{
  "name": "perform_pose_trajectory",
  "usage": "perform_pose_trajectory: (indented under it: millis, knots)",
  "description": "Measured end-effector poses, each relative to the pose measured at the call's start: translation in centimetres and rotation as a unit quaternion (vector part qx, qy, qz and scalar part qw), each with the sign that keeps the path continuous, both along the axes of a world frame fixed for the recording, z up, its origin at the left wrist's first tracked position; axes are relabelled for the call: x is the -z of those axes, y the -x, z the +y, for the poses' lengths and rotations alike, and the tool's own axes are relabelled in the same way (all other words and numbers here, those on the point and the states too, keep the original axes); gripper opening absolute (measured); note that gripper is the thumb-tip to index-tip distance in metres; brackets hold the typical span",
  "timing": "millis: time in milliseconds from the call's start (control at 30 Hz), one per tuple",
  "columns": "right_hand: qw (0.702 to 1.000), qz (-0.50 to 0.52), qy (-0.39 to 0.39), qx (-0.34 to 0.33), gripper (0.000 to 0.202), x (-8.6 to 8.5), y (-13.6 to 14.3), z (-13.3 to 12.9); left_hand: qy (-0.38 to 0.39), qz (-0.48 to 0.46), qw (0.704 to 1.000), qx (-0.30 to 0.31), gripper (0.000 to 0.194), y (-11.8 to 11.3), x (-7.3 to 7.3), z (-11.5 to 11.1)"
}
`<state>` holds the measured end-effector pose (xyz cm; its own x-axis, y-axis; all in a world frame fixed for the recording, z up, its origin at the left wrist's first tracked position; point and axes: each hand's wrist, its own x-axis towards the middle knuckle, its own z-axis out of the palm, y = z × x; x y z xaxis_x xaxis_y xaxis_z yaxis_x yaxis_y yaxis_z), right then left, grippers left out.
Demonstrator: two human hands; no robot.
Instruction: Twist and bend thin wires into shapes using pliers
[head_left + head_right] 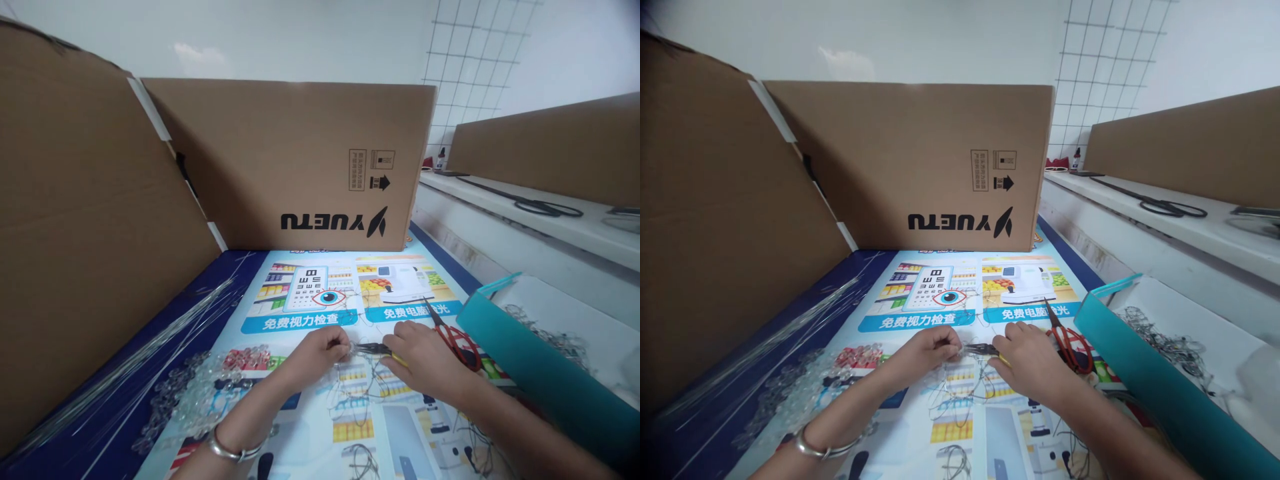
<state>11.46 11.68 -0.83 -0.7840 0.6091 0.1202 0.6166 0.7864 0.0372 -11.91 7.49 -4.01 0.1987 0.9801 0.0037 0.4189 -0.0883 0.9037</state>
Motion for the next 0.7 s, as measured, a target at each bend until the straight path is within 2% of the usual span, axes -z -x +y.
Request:
perform_pose_trajectory:
  millis: [500,700]
  knots:
    - [1.0,-0.01,-0.024,0.003,0.022,0.07,0.38,-0.14,-0.012,0.026,1.0,0.005,0.012,-0.17,-0.23,-0.07]
    - [1.0,-0.015,-0.027,0.003,0.023,0.13,0.25,-0.14,-0.014,0.055,0.998,-0.011,0.007,-0.28,0.04,-0.04]
